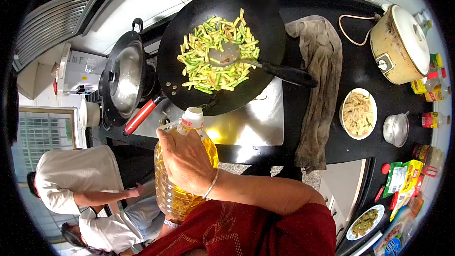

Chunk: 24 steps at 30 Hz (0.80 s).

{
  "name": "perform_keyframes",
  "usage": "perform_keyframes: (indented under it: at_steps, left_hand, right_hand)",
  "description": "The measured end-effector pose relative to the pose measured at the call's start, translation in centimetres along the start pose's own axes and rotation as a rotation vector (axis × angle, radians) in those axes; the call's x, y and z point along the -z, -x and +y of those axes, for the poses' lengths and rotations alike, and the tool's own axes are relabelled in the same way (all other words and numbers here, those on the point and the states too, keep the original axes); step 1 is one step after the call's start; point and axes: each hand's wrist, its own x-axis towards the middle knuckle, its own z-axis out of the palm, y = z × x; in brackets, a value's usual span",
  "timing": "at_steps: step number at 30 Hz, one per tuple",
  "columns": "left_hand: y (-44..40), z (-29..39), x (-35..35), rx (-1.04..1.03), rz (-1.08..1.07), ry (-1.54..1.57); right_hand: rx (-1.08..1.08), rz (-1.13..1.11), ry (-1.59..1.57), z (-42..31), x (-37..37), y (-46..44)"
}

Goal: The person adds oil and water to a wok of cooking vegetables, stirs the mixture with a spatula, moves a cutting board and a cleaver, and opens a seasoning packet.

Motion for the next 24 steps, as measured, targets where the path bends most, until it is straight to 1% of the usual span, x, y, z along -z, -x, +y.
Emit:
perform_keyframes:
  at_steps: [6,12,24]
  left_hand:
    - [0.06,0.05,-0.07,0.001,0.004,-0.001]
    - [0.01,0.01,-0.08,-0.003,0.002,-0.003]
    - [-0.1,-0.17,-0.23,0.001,-0.002,-0.005]
  right_hand:
    - [-0.002,-0.036,0.012,-0.09,0.27,0.03]
    - [0.016,0.002,0.029,-0.09,0.4,0.13]
    - [0.009,-0.004,0.018,-0.12,0.57,0.31]
